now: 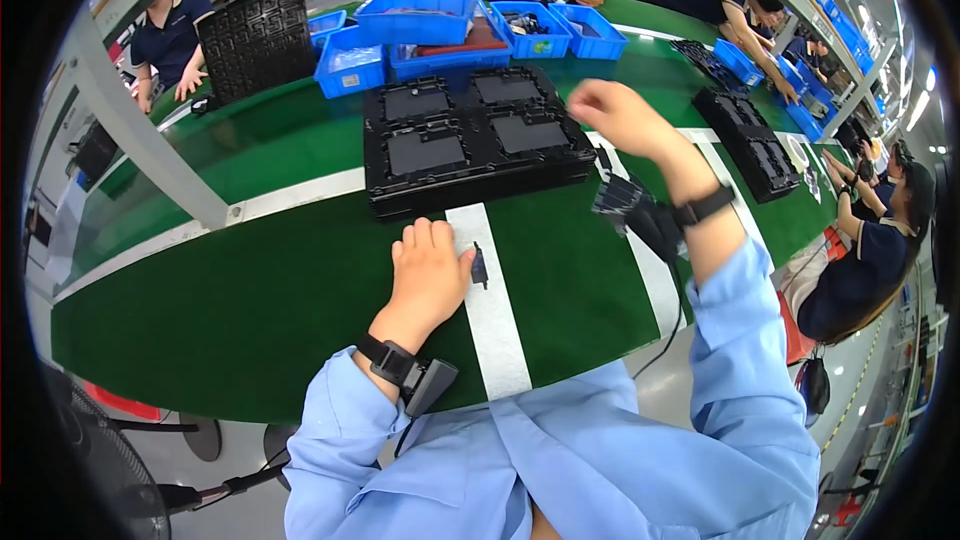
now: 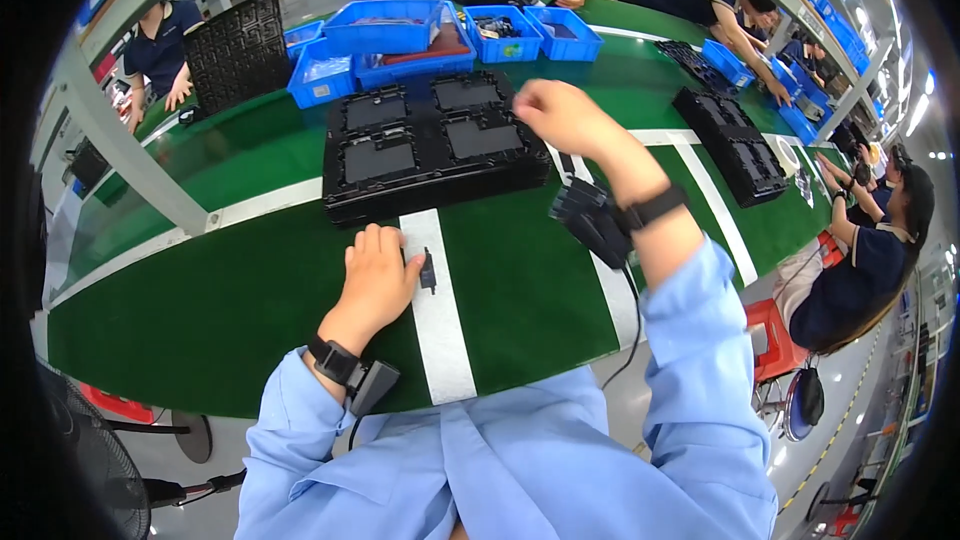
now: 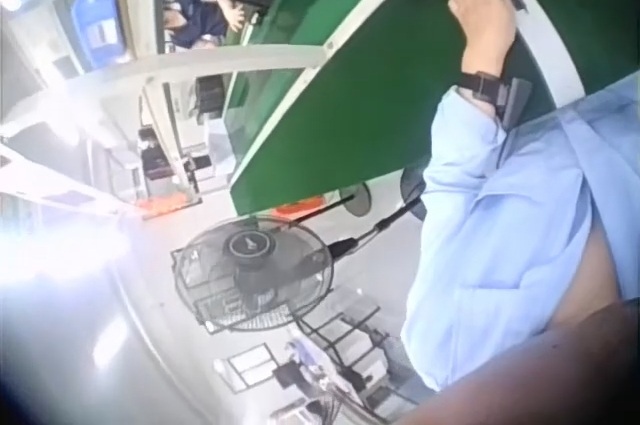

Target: The recorder assembles small black plastic components at a factory workstation.

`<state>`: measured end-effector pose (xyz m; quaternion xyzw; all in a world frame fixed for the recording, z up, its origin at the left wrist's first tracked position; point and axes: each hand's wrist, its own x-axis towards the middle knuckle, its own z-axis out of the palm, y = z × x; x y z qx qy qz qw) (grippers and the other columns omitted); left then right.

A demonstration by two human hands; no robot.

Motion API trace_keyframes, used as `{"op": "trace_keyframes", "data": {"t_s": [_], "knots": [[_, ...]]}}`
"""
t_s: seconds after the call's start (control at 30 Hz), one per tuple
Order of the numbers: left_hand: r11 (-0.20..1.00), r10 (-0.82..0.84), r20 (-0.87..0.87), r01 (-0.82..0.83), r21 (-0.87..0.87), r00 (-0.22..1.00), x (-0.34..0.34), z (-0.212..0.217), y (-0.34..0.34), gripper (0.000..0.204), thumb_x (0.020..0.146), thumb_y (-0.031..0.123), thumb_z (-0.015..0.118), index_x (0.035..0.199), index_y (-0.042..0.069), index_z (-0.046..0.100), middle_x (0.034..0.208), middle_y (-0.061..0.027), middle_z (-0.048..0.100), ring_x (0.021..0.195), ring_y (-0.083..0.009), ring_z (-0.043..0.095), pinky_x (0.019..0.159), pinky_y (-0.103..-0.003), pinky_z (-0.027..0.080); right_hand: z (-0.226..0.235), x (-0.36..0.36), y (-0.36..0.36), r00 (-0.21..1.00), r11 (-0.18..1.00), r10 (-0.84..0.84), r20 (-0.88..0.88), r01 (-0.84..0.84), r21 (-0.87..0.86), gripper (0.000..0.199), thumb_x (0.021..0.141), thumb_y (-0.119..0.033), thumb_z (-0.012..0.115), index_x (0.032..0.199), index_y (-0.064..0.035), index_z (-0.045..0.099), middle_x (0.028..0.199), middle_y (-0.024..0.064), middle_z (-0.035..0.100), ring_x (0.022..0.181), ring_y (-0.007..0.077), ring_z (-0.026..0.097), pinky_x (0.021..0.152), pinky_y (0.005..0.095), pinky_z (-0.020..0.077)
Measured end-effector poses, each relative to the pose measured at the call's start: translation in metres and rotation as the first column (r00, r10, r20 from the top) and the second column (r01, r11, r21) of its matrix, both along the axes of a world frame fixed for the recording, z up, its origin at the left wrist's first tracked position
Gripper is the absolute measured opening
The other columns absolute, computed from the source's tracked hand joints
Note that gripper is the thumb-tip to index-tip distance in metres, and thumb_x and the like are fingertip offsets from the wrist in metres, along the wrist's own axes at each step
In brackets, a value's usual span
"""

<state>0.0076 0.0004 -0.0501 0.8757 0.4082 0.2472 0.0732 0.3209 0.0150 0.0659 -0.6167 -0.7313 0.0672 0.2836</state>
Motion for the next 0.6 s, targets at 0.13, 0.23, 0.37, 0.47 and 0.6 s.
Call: {"op": "trace_keyframes", "data": {"t_s": [0.13,0.23,0.37,0.47,0.6], "knots": [[1.000,-0.028,0.023,0.028,0.006,0.999,-0.002,-0.001,0.002,0.032,0.080,0.024,0.067,0.098,0.003,0.051,0.097,-0.0142,0.049,0.092,-0.0319,0.049,0.078,-0.043,0.038,-0.019,-0.018,0.099,0.888,0.999,-0.034,0.458,0.027,0.023,0.027,0.085,-0.011,0.047,0.103,-0.0033,0.065,0.108,0.0206,0.062,0.104,0.0389,0.058,0.090,0.0457,0.0465],[0.999,-0.037,0.009,0.037,0.018,0.999,-0.004,-0.002,0.003,0.033,0.080,0.026,0.067,0.098,0.003,0.051,0.097,-0.0142,0.049,0.092,-0.0318,0.049,0.078,-0.043,0.038,-0.026,-0.015,0.135,0.818,0.956,-0.128,0.560,0.251,-0.149,0.035,0.083,-0.017,0.045,0.108,-0.0006,0.064,0.118,0.0256,0.056,0.110,0.0413,0.054,0.096,0.0462,0.0430],[0.998,-0.062,0.035,0.062,0.021,0.997,-0.005,-0.002,0.004,0.033,0.080,0.024,0.067,0.097,0.001,0.051,0.095,-0.0144,0.049,0.090,-0.0309,0.048,0.076,-0.042,0.037,-0.021,-0.009,0.153,0.820,0.917,-0.045,0.571,0.261,-0.302,0.041,0.075,-0.018,0.051,0.109,-0.0012,0.065,0.118,0.0340,0.053,0.114,0.0441,0.050,0.101,0.0449,0.0395],[0.998,-0.069,0.041,0.069,0.000,0.997,-0.005,-0.002,0.003,0.033,0.080,0.024,0.066,0.098,0.000,0.050,0.095,-0.0151,0.049,0.090,-0.0311,0.048,0.076,-0.042,0.037,-0.014,-0.003,0.155,0.785,0.935,0.058,0.617,0.175,-0.310,0.045,0.068,-0.017,0.059,0.110,-0.0003,0.063,0.094,0.0285,0.064,0.104,0.0409,0.057,0.090,0.0443,0.0472],[0.997,-0.075,0.042,0.075,0.017,0.996,-0.005,-0.001,0.003,0.034,0.080,0.023,0.065,0.099,-0.001,0.049,0.096,-0.0162,0.049,0.091,-0.0322,0.048,0.077,-0.044,0.037,-0.004,0.005,0.145,0.979,0.901,-0.026,0.203,0.111,-0.419,0.030,0.065,-0.001,0.067,0.094,0.0064,0.062,0.078,0.0162,0.067,0.065,0.0233,0.067,0.057,0.0335,0.0534]]}}
